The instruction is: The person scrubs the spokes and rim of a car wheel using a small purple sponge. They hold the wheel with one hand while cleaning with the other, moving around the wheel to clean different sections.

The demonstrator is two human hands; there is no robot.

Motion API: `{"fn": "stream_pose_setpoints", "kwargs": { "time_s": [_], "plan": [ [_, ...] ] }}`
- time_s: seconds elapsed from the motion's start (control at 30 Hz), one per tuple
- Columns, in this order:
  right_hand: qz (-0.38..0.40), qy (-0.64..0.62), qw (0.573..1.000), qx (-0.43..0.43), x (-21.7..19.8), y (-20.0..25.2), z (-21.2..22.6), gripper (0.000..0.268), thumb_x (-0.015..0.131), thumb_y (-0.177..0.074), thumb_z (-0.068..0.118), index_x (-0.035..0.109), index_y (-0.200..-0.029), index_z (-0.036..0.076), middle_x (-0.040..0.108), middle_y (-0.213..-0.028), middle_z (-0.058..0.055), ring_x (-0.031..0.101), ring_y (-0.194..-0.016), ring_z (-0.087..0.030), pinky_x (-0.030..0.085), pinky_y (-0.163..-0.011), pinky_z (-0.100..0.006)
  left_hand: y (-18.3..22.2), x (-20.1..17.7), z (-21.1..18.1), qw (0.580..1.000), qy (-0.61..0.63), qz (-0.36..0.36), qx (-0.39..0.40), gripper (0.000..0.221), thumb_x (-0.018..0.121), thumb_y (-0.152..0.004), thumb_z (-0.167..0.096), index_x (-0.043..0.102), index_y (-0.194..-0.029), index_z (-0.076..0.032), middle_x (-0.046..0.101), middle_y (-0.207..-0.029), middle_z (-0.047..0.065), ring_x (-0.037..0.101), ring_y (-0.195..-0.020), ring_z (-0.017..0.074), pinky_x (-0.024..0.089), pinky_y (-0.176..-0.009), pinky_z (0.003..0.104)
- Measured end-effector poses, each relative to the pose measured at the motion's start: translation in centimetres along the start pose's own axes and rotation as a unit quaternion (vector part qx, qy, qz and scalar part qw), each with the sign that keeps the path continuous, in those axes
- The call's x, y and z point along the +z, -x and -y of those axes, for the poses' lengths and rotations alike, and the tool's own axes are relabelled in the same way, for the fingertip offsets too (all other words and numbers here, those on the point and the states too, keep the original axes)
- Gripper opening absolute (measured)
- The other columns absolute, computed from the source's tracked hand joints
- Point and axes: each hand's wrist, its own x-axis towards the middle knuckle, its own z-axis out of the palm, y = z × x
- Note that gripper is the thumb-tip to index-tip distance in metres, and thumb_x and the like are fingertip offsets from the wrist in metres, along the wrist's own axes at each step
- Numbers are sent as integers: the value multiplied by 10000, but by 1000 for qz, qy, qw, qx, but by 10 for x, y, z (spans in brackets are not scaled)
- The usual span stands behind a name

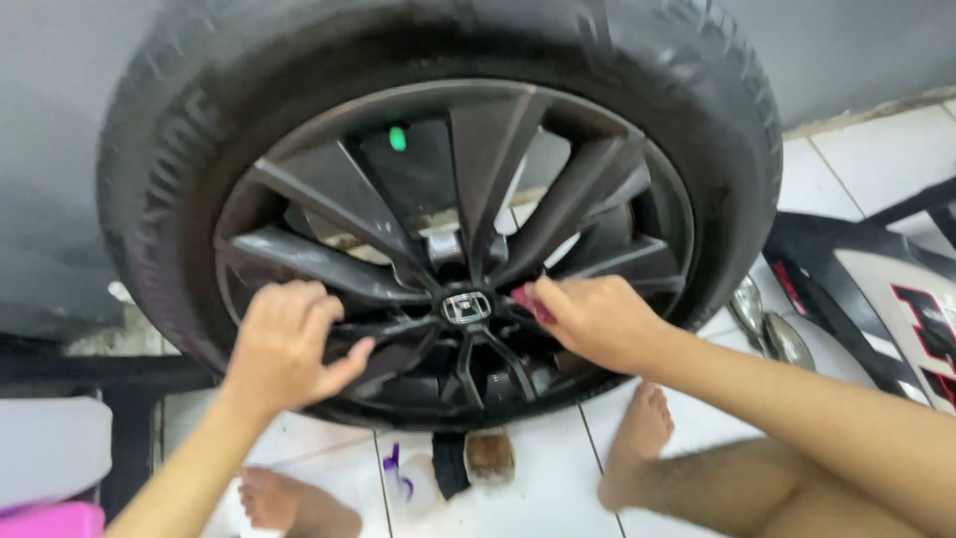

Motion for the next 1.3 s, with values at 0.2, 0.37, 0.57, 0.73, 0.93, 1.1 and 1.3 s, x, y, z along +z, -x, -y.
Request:
{"fn": "stream_pose_setpoints", "kwargs": {
  "time_s": [0.2,0.37,0.57,0.73,0.93,1.1,1.3],
  "plan": [
    [-41,70,993,-85,6,-10,3,102,595,-998,273,582,-992,172,587,-609,1,653,-560,-182,525,-532,-289,18,19,-10,994,48,81,-56,581,614,-846,-609,616,-1126,-100,602,-1046,109,633,-960,269,506,-891,419],
    [-26,111,989,-90,13,-18,4,119,638,-941,270,573,-893,183,562,-556,60,612,-487,-137,488,-496,-249,-16,8,-13,936,94,304,-148,705,622,-810,-735,694,-1082,-89,737,-746,123,751,-735,314,579,-689,437],
    [37,25,997,-68,-5,-33,1,120,650,-935,246,607,-956,135,613,-560,1,666,-517,-190,535,-525,-298,-39,11,2,872,141,435,-175,704,616,-727,-856,738,-901,-184,744,-692,54,770,-742,293,605,-697,398],
    [31,5,996,-78,-9,-33,3,92,650,-932,221,624,-945,134,632,-551,9,677,-517,-177,541,-531,-280,-42,18,3,860,155,450,-187,707,661,-684,-862,739,-812,-171,734,-678,64,767,-753,301,602,-690,393],
    [-114,-57,991,-47,-8,-32,6,66,694,-932,184,659,-953,133,642,-560,7,686,-538,-169,537,-539,-240,-38,23,6,855,145,458,-194,652,677,-712,-820,757,-816,-181,745,-704,56,770,-783,294,613,-722,395],
    [-145,-1,988,-47,-7,-42,8,95,709,-918,236,671,-975,169,617,-553,56,660,-518,-134,536,-531,-253,-41,21,5,849,140,468,-203,622,689,-706,-802,767,-816,-194,758,-719,52,771,-793,292,618,-738,400],
    [-115,121,984,-62,-21,-54,4,137,677,-888,305,615,-969,214,585,-580,60,653,-560,-145,517,-520,-286,-35,26,9,867,125,443,-189,694,662,-679,-838,772,-825,-168,759,-722,91,772,-796,325,616,-735,434]
  ]
}}
